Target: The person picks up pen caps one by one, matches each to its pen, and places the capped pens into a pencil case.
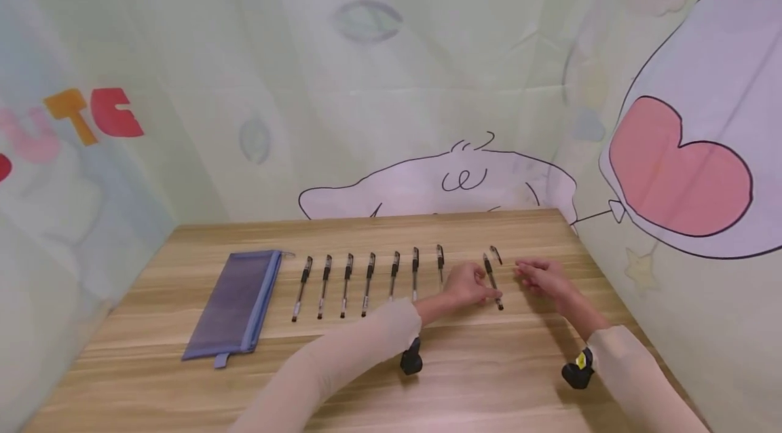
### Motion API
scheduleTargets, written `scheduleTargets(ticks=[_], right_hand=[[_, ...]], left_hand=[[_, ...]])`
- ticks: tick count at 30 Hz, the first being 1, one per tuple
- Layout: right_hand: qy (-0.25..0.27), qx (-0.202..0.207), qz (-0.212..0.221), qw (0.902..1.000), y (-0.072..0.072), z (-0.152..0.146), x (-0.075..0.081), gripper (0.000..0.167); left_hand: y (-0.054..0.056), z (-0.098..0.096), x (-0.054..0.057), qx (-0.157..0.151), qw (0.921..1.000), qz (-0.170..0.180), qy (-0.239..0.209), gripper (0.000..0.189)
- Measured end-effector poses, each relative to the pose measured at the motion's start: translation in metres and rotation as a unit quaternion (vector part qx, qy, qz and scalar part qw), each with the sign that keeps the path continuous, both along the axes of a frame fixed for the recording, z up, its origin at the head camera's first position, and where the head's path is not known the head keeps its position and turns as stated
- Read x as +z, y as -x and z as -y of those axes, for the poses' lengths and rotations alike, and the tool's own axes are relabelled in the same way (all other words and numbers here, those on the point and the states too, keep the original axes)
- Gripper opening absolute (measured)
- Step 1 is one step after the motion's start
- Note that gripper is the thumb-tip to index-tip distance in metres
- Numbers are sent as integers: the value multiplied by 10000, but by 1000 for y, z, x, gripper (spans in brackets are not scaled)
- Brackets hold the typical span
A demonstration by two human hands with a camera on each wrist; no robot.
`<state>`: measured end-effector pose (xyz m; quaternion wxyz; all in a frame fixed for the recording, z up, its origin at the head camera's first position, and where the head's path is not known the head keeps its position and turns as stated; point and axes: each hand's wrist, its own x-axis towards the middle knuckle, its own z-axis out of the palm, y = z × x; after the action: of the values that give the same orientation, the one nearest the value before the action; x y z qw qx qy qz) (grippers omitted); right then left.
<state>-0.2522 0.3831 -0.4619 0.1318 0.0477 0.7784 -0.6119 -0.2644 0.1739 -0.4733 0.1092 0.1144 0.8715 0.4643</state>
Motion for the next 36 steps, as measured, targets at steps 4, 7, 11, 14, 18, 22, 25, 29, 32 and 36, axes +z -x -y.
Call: scheduleTargets(ticks=[4,7,11,14,18,22,25,29,32,36], right_hand=[[238,-76,101,9996,-1,-1,-4,44],[329,-105,133,9993,-3,-1,-7,42],[309,-162,183,9992,-6,2,-10,42],[286,-264,259,9989,-7,4,-12,42],[208,-329,269,9989,-6,5,-12,45],[149,-295,255,9991,-2,7,-9,46],[111,-221,165,9996,1,8,-7,48],[24,-163,23,9999,5,7,-4,49],[45,-164,27,9999,7,5,-3,48],[31,-189,19,9998,7,2,1,44]], left_hand=[[0,-2,-5,77,9996,-130,221,33],[-2,-5,-6,139,9989,-283,356,38],[-4,-9,-7,187,9966,-429,680,44],[-6,-11,-7,266,9940,-453,956,41],[-5,-10,-5,310,9924,-549,1059,39],[-2,-3,-3,303,9945,-489,876,40],[2,6,-2,319,9962,-385,707,42],[7,23,0,91,9992,-256,277,44],[7,40,6,-349,9992,-127,-114,39],[3,65,14,-699,9951,236,-661,16]])
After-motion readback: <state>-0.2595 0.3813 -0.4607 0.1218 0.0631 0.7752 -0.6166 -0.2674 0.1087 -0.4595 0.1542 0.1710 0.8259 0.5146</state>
